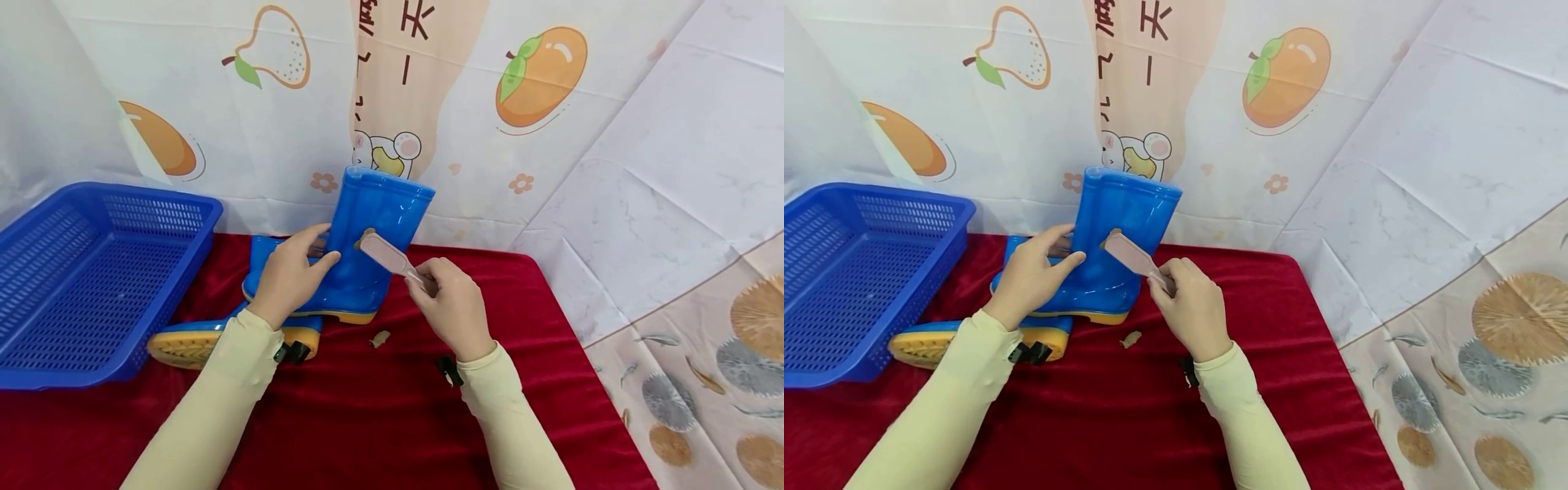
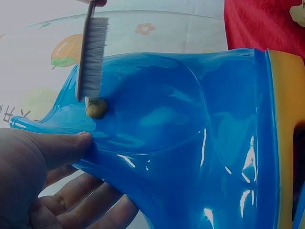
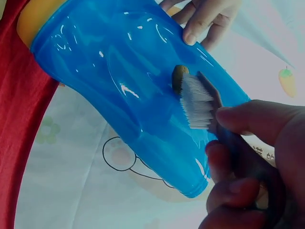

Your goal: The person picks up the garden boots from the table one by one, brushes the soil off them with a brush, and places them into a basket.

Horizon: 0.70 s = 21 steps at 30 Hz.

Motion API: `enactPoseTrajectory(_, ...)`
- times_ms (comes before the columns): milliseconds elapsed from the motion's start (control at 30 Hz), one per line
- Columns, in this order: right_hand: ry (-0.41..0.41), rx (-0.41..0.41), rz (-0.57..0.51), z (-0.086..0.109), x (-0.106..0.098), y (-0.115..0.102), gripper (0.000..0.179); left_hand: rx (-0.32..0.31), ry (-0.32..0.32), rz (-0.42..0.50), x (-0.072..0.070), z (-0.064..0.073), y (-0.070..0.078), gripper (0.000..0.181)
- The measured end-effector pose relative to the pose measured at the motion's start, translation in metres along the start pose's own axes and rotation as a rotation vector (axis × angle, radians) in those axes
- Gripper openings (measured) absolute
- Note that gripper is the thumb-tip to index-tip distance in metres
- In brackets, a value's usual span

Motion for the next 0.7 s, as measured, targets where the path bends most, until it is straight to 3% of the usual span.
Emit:
enactPoseTrajectory(233,-0.024,0.085,-0.013,-0.0011,-0.0077,0.005,0.01,-0.007,-0.003,-0.003,0.0002,0.0001,0.0,0.058)
enactPoseTrajectory(467,-0.142,0.128,0.033,-0.0013,-0.0004,0.0042,0.011,-0.003,0.009,0.0,-0.0006,0.0013,-0.0022,0.057)
enactPoseTrajectory(700,-0.044,0.133,-0.025,-0.0014,-0.0074,0.0053,0.007,-0.006,0.003,0.008,0.0006,0.0005,-0.0029,0.058)
Point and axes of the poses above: each hand's wrist, its own z-axis away from the middle knuckle, its own x-axis out of the palm, y = z × x, the point moved 2 cm from there along -z, towards the middle knuckle, and after that the axes turned 11 degrees about x, right-handed, at the moved point
